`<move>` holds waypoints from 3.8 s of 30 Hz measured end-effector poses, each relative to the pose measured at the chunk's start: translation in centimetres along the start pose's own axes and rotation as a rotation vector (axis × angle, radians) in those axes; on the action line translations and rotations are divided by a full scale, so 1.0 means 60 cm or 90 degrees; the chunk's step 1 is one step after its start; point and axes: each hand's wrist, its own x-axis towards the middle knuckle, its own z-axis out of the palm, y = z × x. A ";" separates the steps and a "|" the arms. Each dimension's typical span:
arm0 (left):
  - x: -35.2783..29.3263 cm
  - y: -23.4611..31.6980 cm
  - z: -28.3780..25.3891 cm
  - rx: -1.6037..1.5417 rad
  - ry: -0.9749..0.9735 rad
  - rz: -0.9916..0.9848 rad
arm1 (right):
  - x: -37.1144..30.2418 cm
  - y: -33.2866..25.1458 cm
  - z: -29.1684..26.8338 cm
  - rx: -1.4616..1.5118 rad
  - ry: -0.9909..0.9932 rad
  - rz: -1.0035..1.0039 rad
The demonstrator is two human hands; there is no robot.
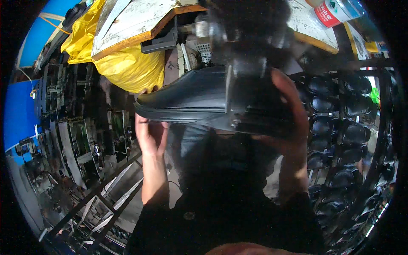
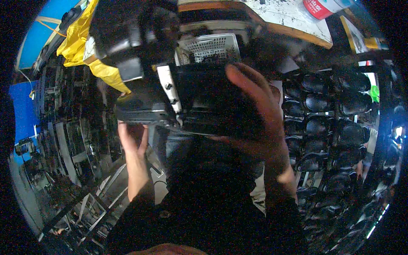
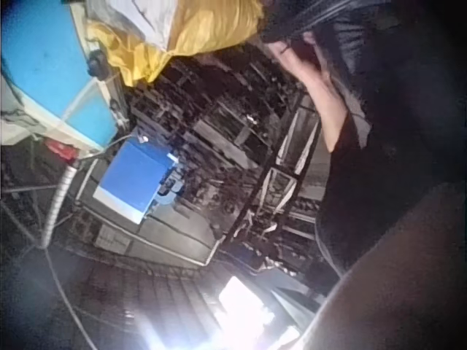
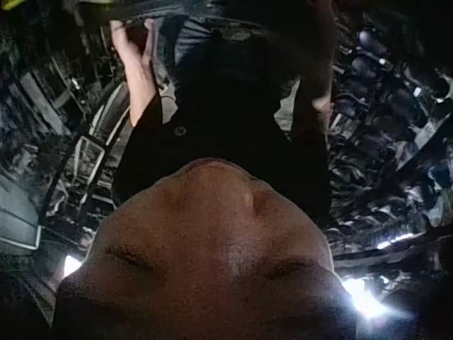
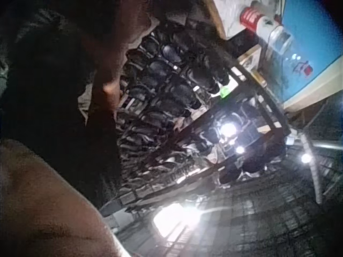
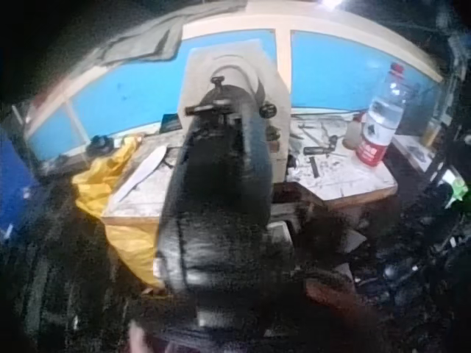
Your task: The person repeatedly picks up black shoes from a nearby rack and presses their soles against a rotating grinding wheel. The person holds each shoe with both hands, rotating it to grind different areas of the sole, then returns it to the rack before selecting the next shoe.
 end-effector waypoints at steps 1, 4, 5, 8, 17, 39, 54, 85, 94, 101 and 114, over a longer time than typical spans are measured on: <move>0.002 0.008 0.012 0.154 -0.035 0.141 | 0.009 -0.004 0.003 -0.016 -0.028 -0.029; -0.007 0.043 0.047 0.460 -0.080 0.427 | 0.025 -0.019 0.014 -0.053 -0.054 -0.038; -0.015 0.049 0.066 0.484 -0.102 0.456 | 0.028 -0.023 0.015 -0.063 -0.054 -0.030; -0.030 0.076 0.117 0.690 -0.237 0.501 | 0.033 -0.028 0.019 -0.109 -0.082 -0.066; -0.019 0.090 0.242 0.834 -0.496 0.337 | 0.047 -0.068 0.006 -0.173 -0.141 -0.061; -0.024 -0.041 0.197 0.125 -0.328 0.067 | -0.133 0.211 0.015 0.231 -0.019 0.277; -0.049 -0.069 0.194 0.007 -0.268 -0.110 | -0.095 0.106 -0.206 -0.106 0.070 0.042; -0.007 -0.077 0.074 0.396 -0.083 -0.086 | -0.140 0.058 -0.135 0.152 0.104 0.191; 0.039 -0.223 0.126 0.905 -0.636 0.030 | -0.512 -0.173 -0.161 -0.479 0.321 0.375; -0.010 -0.264 0.119 0.881 -0.810 0.032 | -0.780 -0.045 -0.124 -0.803 0.534 0.626; -0.042 -0.239 0.104 0.939 -0.721 -0.072 | -0.917 0.170 -0.189 -0.947 0.509 1.085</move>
